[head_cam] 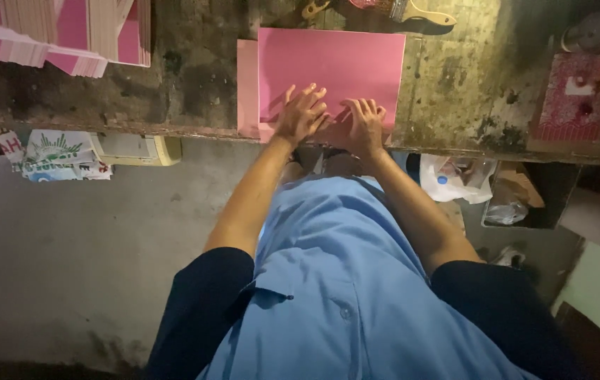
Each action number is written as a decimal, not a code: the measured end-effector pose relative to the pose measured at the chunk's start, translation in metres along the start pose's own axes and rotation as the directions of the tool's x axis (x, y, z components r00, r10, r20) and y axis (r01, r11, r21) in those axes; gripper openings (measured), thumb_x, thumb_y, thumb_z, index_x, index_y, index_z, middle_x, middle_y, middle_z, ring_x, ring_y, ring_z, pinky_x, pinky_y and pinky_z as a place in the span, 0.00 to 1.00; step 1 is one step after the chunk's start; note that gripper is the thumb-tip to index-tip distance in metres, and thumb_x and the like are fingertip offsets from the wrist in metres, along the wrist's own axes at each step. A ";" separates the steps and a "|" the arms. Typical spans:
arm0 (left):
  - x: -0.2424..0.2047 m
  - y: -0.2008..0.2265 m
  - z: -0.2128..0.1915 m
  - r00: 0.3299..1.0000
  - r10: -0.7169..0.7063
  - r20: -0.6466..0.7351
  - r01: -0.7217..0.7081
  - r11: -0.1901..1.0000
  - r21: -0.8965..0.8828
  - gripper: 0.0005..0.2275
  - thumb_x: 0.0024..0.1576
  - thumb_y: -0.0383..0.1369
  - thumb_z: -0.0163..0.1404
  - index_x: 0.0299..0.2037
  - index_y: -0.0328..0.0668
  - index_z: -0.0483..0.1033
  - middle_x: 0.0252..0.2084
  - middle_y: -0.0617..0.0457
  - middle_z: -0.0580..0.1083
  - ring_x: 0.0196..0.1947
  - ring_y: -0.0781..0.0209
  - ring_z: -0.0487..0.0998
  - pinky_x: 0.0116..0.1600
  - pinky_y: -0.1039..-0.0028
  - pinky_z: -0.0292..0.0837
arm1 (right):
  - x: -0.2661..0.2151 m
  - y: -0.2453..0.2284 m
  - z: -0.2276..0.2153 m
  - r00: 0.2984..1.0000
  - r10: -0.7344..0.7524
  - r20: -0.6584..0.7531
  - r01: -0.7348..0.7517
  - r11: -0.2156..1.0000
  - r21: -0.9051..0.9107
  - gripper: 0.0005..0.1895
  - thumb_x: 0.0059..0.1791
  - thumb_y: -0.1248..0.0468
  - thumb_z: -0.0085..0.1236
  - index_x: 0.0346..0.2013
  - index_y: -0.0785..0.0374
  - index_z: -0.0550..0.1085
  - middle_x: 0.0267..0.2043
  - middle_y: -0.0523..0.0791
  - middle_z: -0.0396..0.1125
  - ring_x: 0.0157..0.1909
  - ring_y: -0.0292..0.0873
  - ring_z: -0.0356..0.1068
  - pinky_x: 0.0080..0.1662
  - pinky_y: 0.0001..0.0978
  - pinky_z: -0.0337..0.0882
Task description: The person aligns a pink cover sheet over a stack of paper, applies glue to the spine area using a brush, presses the cover down, and smooths it with both hands. The person then stacks the finished unit with others.
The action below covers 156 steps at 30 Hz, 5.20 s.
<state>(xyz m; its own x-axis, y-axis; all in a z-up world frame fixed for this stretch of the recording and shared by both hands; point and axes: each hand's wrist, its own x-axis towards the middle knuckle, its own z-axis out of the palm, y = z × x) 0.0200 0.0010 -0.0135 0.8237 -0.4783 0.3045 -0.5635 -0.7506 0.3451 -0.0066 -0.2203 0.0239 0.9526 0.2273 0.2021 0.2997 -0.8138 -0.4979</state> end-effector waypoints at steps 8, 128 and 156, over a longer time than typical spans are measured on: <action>0.003 0.008 -0.031 0.981 -0.014 0.193 0.038 0.992 -0.121 0.28 0.30 0.40 0.70 0.44 0.54 0.74 0.65 0.59 0.69 0.71 0.49 0.63 0.69 0.34 0.52 | 0.008 -0.012 -0.004 1.000 -0.007 0.024 0.010 0.990 -0.140 0.18 0.45 0.52 0.62 0.47 0.46 0.69 0.41 0.39 0.61 0.47 0.44 0.61 0.47 0.44 0.55; 0.070 0.043 -0.011 0.929 0.128 0.348 -0.136 0.991 -0.002 0.36 0.53 0.66 0.49 0.72 0.69 0.61 0.78 0.57 0.54 0.79 0.54 0.47 0.75 0.40 0.36 | -0.035 0.043 -0.047 0.989 0.072 -0.132 -0.083 0.993 -0.083 0.33 0.39 0.57 0.74 0.57 0.52 0.73 0.61 0.40 0.71 0.65 0.42 0.68 0.56 0.40 0.63; 0.063 0.041 0.018 0.945 0.063 0.322 -0.069 0.998 0.007 0.25 0.56 0.48 0.51 0.66 0.66 0.69 0.79 0.63 0.49 0.79 0.61 0.44 0.75 0.38 0.38 | -0.007 0.031 -0.033 0.989 -0.106 0.099 0.132 0.942 -0.310 0.41 0.51 0.56 0.52 0.78 0.63 0.55 0.76 0.62 0.47 0.78 0.64 0.43 0.70 0.64 0.20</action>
<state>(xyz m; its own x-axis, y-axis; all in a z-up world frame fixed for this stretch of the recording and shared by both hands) 0.0502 -0.0684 0.0036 0.7630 -0.6459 0.0233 -0.6184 -0.7191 0.3170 -0.0054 -0.2644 0.0353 0.9160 0.3638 0.1693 0.3917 -0.9022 -0.1806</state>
